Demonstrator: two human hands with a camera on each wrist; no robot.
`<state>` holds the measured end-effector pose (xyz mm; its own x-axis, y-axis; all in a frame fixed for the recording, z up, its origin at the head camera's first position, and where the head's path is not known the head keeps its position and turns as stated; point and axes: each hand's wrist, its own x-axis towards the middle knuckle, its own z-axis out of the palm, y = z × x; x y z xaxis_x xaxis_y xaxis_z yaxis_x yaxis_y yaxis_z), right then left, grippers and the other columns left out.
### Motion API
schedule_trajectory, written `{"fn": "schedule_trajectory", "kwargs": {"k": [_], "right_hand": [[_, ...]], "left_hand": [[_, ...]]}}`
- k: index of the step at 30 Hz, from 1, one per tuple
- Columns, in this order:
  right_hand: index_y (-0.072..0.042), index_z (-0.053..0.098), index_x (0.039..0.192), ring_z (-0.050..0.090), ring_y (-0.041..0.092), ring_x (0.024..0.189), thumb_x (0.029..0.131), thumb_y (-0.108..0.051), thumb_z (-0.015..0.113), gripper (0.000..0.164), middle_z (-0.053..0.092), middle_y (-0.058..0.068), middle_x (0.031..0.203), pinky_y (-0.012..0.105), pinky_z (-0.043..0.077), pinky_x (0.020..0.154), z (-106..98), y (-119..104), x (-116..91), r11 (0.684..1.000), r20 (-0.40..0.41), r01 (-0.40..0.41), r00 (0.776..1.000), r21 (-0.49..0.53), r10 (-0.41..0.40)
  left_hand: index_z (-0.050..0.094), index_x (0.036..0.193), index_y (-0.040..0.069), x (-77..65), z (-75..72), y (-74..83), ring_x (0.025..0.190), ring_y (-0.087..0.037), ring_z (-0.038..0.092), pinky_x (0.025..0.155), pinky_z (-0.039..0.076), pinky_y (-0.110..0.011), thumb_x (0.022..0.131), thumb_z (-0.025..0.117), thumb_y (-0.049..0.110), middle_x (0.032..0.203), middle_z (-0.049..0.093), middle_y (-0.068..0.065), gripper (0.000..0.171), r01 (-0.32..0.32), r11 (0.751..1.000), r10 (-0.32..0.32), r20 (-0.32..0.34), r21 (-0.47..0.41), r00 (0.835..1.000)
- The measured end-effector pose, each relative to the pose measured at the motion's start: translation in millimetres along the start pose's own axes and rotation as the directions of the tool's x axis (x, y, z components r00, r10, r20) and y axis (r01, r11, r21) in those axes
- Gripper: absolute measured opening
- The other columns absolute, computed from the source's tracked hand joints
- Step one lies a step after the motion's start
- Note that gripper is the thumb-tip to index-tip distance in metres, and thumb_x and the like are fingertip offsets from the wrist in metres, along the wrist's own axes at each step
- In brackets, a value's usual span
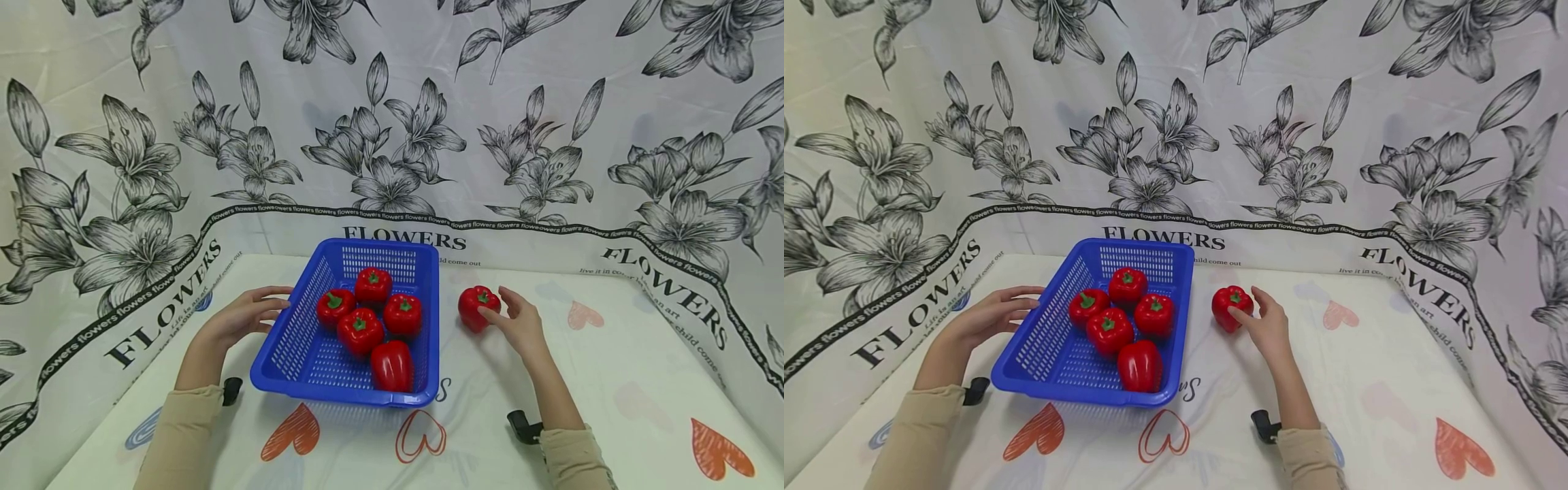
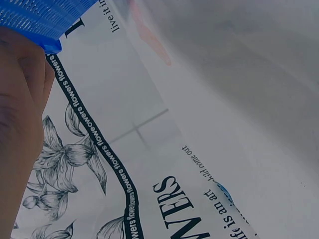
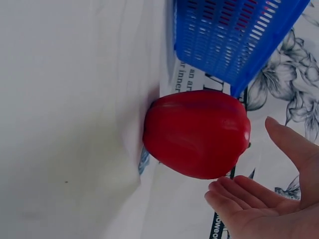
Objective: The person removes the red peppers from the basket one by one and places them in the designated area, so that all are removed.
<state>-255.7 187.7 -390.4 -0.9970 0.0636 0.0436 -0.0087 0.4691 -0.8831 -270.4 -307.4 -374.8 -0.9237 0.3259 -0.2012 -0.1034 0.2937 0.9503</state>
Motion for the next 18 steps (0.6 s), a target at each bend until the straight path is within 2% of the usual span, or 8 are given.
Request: {"fn": "schedule_trajectory", "kwargs": {"k": [18], "right_hand": [[-0.004,0.033,0.151,0.031,0.031,0.147,0.092,-0.026,0.068,0.072,0.035,0.017,0.156,0.041,0.031,0.116,-3,-11,-4,0.999,-0.02,0.006,1.0,0.05,-0.005]], "left_hand": [[0.028,0.149,-0.002,0.7,0.1,1.1,0.092,-0.009,0.068,0.081,0.056,-0.032,0.101,0.052,0.026,0.101,0.069,0.01,0.06,0.015,1.0,-0.015,-0.008,0.022,1.0]]}}
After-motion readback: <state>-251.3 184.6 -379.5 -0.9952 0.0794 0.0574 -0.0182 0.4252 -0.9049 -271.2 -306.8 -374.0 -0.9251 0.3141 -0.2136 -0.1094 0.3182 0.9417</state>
